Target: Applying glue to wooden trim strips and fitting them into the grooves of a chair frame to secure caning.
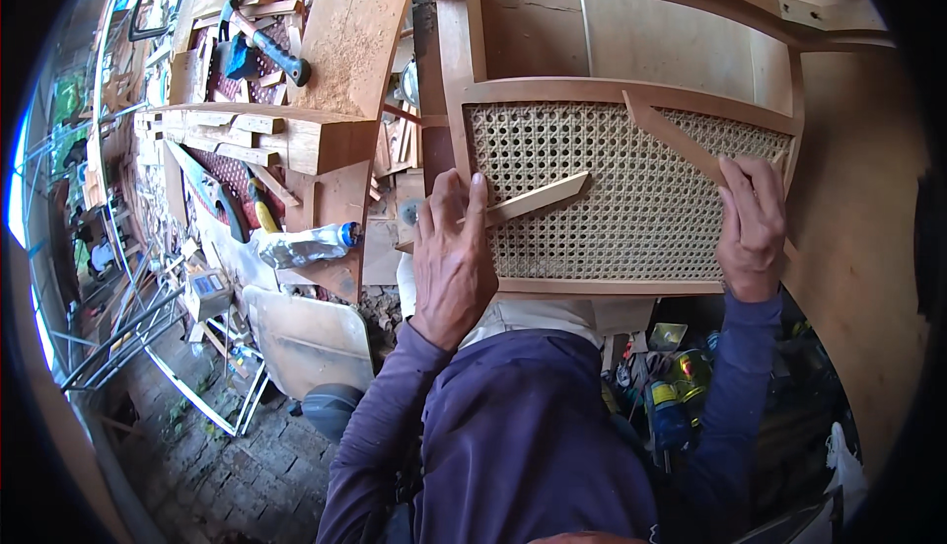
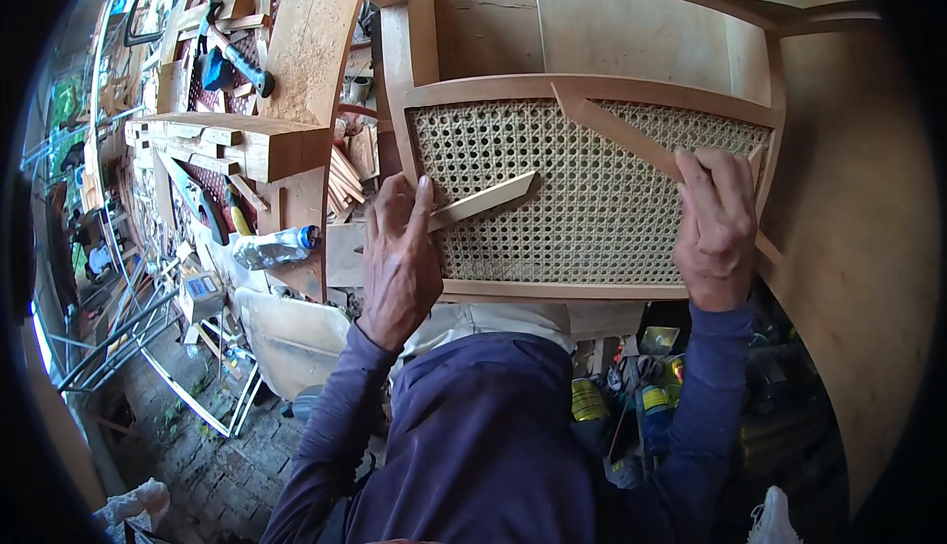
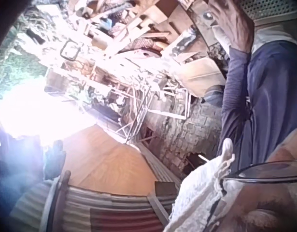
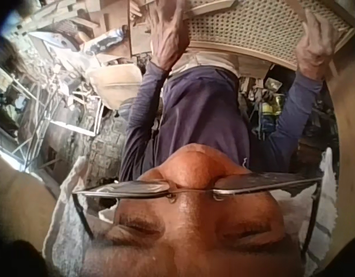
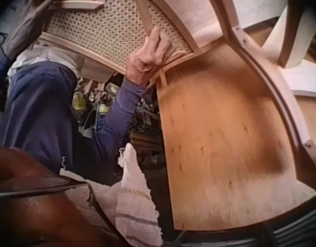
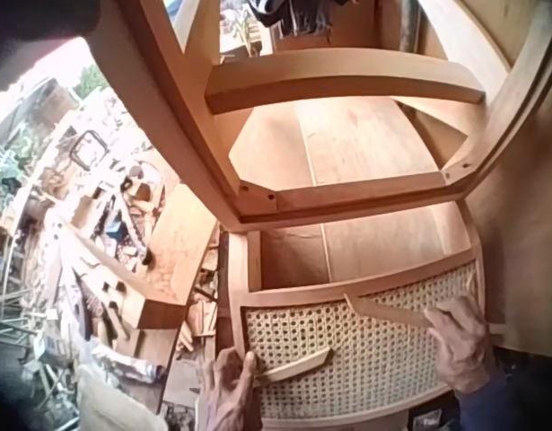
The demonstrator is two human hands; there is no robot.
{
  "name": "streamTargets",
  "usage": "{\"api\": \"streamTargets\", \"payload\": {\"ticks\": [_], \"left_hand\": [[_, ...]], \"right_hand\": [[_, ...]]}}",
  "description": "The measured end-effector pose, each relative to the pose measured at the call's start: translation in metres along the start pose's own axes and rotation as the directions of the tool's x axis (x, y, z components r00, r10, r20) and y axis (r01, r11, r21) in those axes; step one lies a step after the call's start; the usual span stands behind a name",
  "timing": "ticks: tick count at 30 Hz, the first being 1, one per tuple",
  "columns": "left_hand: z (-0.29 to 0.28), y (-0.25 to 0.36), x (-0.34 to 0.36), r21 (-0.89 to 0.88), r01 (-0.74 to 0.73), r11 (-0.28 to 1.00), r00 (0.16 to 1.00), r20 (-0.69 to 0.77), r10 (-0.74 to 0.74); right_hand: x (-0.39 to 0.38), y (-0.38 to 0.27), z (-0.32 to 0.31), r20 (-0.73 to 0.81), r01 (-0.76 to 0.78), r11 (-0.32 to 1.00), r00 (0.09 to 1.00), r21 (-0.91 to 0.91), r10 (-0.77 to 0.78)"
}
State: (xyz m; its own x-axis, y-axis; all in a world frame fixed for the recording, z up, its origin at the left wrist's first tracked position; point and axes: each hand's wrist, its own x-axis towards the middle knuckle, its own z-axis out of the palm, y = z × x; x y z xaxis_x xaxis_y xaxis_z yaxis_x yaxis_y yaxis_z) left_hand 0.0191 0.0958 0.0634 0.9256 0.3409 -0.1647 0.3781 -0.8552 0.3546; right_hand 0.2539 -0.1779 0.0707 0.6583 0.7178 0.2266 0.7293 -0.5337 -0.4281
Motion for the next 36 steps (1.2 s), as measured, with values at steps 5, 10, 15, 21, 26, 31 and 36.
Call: {"api": "streamTargets", "payload": {"ticks": [5, 10, 15, 21, 26, 31, 36], "left_hand": [[-0.001, 0.0, -0.008, 0.012, 0.032, 0.999, 0.999, 0.022, -0.032], [-0.002, 0.001, -0.013, 0.011, 0.033, 0.999, 0.999, 0.013, -0.033], [0.001, 0.005, -0.012, 0.067, 0.051, 0.996, 0.999, -0.002, -0.051], [0.008, 0.005, -0.017, 0.036, 0.09, 0.995, 0.996, 0.002, -0.09], [0.009, 0.004, -0.015, 0.019, 0.087, 0.996, 0.996, -0.008, -0.086], [-0.004, -0.006, -0.008, -0.099, 0.095, 0.991, 0.996, 0.007, -0.094], [-0.039, -0.025, 0.004, -0.407, 0.098, 0.908, 0.947, -0.242, -0.211]], "right_hand": [[0.011, -0.004, 0.007, 0.012, 0.049, 0.998, 0.999, 0.039, -0.05], [0.016, -0.006, 0.003, 0.019, 0.066, 0.998, 0.998, 0.018, -0.067], [0.019, -0.013, 0.004, 0.036, 0.061, 0.998, 0.997, 0.009, -0.062], [0.021, -0.017, 0.008, 0.062, 0.078, 0.997, 0.995, 0.023, -0.08], [0.02, -0.022, 0.015, 0.072, 0.091, 0.995, 0.993, 0.05, -0.095], [0.02, -0.028, 0.021, 0.113, 0.095, 0.993, 0.988, 0.067, -0.102], [0.025, -0.028, 0.023, 0.127, 0.132, 0.991, 0.983, 0.031, -0.135]]}}
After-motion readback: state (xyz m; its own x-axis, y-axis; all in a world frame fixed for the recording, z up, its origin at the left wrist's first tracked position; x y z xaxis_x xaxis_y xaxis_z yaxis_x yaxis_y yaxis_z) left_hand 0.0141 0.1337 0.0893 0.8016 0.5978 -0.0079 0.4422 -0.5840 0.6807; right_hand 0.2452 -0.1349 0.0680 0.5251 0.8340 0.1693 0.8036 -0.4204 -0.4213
